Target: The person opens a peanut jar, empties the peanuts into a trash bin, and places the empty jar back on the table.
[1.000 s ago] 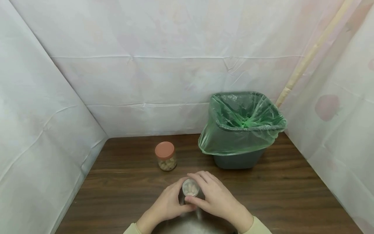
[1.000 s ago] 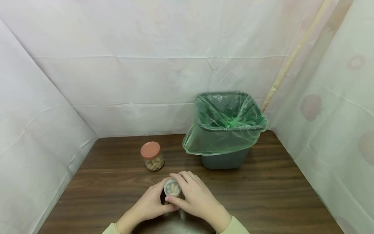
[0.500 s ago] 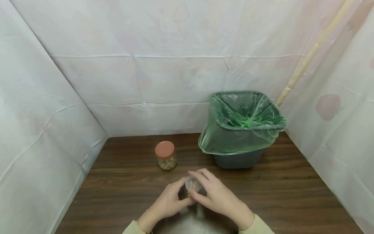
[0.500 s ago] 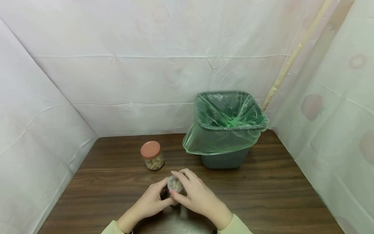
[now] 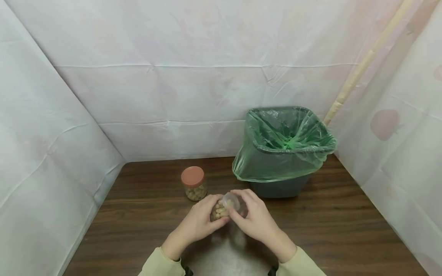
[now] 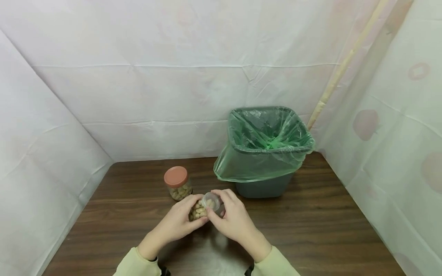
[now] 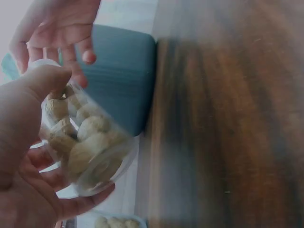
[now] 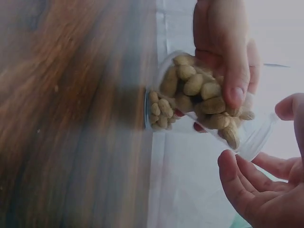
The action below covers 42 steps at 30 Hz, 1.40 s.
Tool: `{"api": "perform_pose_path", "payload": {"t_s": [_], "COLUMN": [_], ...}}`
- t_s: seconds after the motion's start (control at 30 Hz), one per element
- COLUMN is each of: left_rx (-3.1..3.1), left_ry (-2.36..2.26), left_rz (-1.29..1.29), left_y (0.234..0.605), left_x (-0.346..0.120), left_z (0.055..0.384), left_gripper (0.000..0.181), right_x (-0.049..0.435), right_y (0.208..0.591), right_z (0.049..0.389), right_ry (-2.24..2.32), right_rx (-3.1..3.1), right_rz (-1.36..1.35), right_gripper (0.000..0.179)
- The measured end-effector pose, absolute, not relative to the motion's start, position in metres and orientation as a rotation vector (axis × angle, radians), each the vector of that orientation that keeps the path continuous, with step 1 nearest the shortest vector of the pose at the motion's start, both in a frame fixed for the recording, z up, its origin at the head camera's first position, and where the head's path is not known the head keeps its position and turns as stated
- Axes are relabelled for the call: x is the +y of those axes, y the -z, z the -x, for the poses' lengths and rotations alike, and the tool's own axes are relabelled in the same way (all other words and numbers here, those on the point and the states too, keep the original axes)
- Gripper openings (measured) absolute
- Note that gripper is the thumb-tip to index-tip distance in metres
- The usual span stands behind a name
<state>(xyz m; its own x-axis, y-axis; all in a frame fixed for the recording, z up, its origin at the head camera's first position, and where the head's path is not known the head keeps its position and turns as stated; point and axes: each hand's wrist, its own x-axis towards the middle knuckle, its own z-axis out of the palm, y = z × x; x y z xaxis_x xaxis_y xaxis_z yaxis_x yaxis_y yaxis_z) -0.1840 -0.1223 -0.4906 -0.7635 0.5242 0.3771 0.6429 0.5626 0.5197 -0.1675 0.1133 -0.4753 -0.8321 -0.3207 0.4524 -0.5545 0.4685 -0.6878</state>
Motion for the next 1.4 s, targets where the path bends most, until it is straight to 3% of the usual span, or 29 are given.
{"api": "perform_pose_path", "payload": {"t_s": [0.73, 1.07, 1.4], "left_rx": [-2.491, -2.505, -2.505], "left_ry": [0.705, 0.582, 0.486], "left_rz": [0.890, 0.914, 0.917], "left_y": [0.492, 0.495, 0.500], "left_x": [-0.125, -0.121, -0.122], "left_z": [0.194, 0.192, 0.193], "left_gripper": [0.066, 0.069, 0.070], "right_x": [0.113, 0.106, 0.102], "right_y": [0.486, 0.489, 0.494], "right_z": [0.176, 0.172, 0.169], "right_ry": [-1.398, -1.441, -1.441], "right_rx": [-2.537, -2.562, -2.524], "right_rz": [-0.382, -0.394, -0.489], "right_gripper": [0.039, 0.046, 0.041]}}
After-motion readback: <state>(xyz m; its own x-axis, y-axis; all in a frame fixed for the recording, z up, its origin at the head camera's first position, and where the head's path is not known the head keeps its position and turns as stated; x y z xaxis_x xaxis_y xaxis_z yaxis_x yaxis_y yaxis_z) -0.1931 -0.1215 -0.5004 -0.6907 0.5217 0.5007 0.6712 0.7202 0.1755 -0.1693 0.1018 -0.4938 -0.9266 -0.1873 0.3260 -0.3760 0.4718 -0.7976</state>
